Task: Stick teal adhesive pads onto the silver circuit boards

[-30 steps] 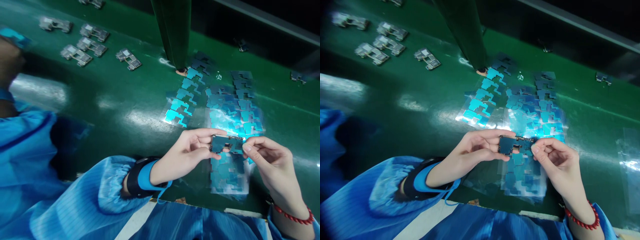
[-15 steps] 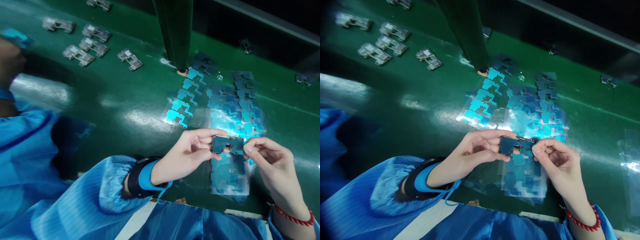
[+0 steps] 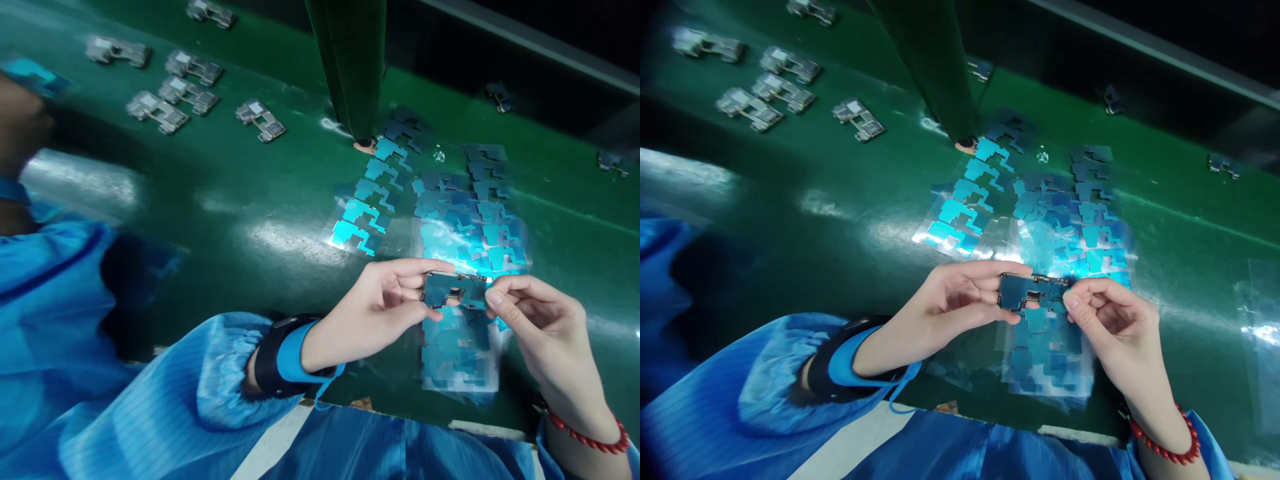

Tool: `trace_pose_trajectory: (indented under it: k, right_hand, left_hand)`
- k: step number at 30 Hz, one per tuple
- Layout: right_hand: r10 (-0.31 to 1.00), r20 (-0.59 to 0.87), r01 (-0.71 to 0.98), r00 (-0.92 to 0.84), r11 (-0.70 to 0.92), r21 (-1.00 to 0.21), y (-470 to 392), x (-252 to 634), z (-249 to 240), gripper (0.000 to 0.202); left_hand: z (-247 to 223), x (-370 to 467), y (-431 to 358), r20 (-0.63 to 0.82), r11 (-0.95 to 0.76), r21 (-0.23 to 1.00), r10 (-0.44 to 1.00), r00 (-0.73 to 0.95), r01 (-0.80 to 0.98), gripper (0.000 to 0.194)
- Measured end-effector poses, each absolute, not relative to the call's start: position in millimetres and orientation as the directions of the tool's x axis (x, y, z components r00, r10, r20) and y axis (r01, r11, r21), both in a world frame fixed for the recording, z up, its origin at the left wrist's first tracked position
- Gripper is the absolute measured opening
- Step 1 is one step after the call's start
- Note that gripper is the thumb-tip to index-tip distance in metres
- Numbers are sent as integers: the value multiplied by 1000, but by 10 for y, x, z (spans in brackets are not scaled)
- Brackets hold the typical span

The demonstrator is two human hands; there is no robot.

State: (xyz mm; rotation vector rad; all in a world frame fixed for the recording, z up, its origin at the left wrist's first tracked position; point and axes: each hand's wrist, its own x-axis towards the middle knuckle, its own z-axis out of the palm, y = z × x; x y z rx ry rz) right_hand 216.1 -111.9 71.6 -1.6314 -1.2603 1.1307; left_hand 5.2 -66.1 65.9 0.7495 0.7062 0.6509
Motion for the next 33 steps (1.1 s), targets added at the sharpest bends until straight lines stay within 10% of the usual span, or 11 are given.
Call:
trace_pose_trajectory:
  k: [33]
  right_hand:
    - [976, -177, 326, 128, -209, -922, -1107, 2098, 757, 8]
  left_hand:
    - [625, 111, -674, -401, 554, 810, 762, 509, -192, 24]
